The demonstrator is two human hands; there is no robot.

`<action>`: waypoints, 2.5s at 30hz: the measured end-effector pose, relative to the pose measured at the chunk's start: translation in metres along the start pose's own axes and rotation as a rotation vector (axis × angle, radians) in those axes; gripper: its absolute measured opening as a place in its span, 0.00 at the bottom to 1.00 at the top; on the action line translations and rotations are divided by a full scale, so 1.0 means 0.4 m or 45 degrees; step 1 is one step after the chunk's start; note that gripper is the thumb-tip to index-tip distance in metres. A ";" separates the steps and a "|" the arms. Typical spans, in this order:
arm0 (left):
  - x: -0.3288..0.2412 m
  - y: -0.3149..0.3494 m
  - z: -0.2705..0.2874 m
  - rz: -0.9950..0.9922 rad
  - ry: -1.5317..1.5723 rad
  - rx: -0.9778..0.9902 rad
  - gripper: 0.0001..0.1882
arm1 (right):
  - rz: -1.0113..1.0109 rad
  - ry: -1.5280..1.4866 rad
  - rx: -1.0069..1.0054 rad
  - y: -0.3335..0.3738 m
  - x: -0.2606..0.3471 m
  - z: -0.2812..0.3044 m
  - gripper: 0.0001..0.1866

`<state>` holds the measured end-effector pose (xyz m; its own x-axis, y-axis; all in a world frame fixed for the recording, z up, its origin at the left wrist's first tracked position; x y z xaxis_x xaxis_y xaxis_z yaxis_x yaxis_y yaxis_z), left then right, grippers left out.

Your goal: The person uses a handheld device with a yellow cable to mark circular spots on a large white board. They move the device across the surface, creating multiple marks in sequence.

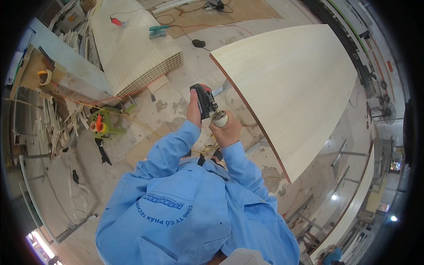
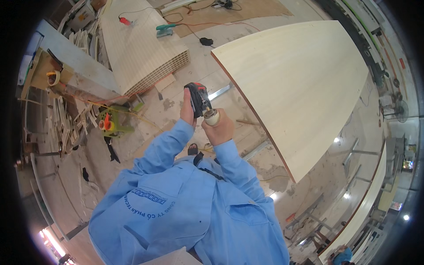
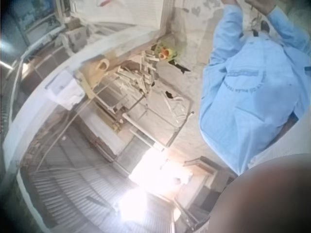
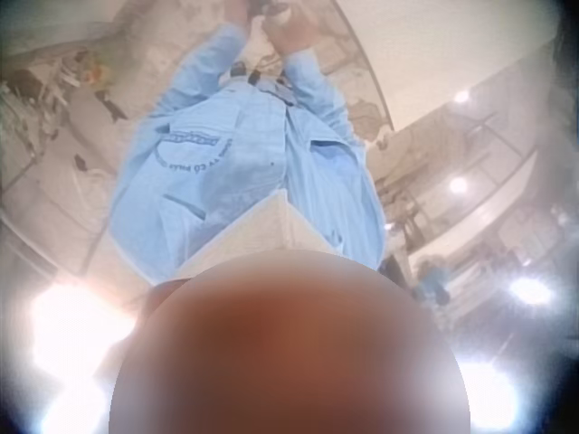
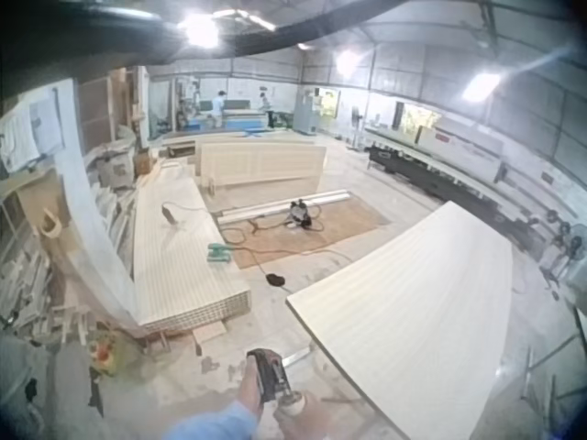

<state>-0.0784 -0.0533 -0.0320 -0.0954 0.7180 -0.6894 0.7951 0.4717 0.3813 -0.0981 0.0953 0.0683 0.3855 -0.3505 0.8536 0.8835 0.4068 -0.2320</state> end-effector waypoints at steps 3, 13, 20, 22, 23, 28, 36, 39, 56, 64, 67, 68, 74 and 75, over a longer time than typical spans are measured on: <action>0.015 -0.001 -0.001 0.027 0.053 -0.050 0.30 | -0.022 0.002 -0.040 -0.001 0.002 0.019 0.13; 0.027 0.017 0.015 0.070 0.039 -0.039 0.31 | -0.011 -0.117 -0.077 -0.010 0.029 0.001 0.14; 0.067 0.011 0.064 0.100 0.065 -0.014 0.32 | -0.066 -0.028 0.125 -0.016 -0.026 -0.049 0.15; 0.091 0.005 0.092 0.150 0.123 -0.047 0.31 | -0.064 -0.012 0.107 -0.017 -0.046 -0.046 0.15; 0.097 -0.003 0.108 0.172 0.150 -0.060 0.31 | -0.057 -0.006 0.093 -0.021 -0.056 -0.044 0.16; 0.104 -0.037 0.268 0.227 0.303 -0.331 0.33 | -0.580 -0.553 0.039 0.076 -0.200 -0.003 0.18; 0.129 -0.031 0.331 0.735 0.306 0.108 0.39 | -1.037 -0.916 -0.681 0.521 -0.384 0.165 0.19; 0.167 0.015 0.326 0.915 0.129 0.183 0.40 | -1.137 -0.984 -0.961 0.680 -0.439 0.224 0.18; 0.645 0.402 0.403 1.561 -0.593 0.354 0.44 | -1.099 -0.214 -1.274 0.973 -0.668 0.618 0.23; 0.707 0.510 0.484 1.598 -0.775 0.163 0.41 | -0.983 -0.100 -1.224 0.947 -0.725 0.672 0.23; 0.702 0.511 0.497 1.584 -0.784 0.156 0.41 | -0.968 -0.064 -1.219 0.943 -0.738 0.678 0.24; 0.701 0.508 0.499 1.584 -0.781 0.167 0.41 | -0.993 -0.041 -1.209 0.944 -0.744 0.677 0.24; 0.707 0.499 0.518 1.600 -0.666 0.131 0.42 | -0.955 -0.040 -1.213 0.934 -0.752 0.676 0.25; 0.709 0.499 0.518 1.601 -0.656 0.140 0.42 | -0.957 -0.041 -1.212 0.933 -0.752 0.676 0.25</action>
<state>0.1774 0.1385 -0.2787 0.9350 0.3466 -0.0750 0.2241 -0.4136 0.8825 0.0438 0.5807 -0.1489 -0.3020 -0.2063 0.9307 0.7313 -0.6764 0.0874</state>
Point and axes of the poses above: each hand's wrist, its own y-axis away from the middle knuckle, its own z-axis out of the back of the hand, x = y × z, the point moved 10 cm from there along -y, towards the middle knuckle, and after that the axes turned 5 degrees about z, right-handed, at the moved point
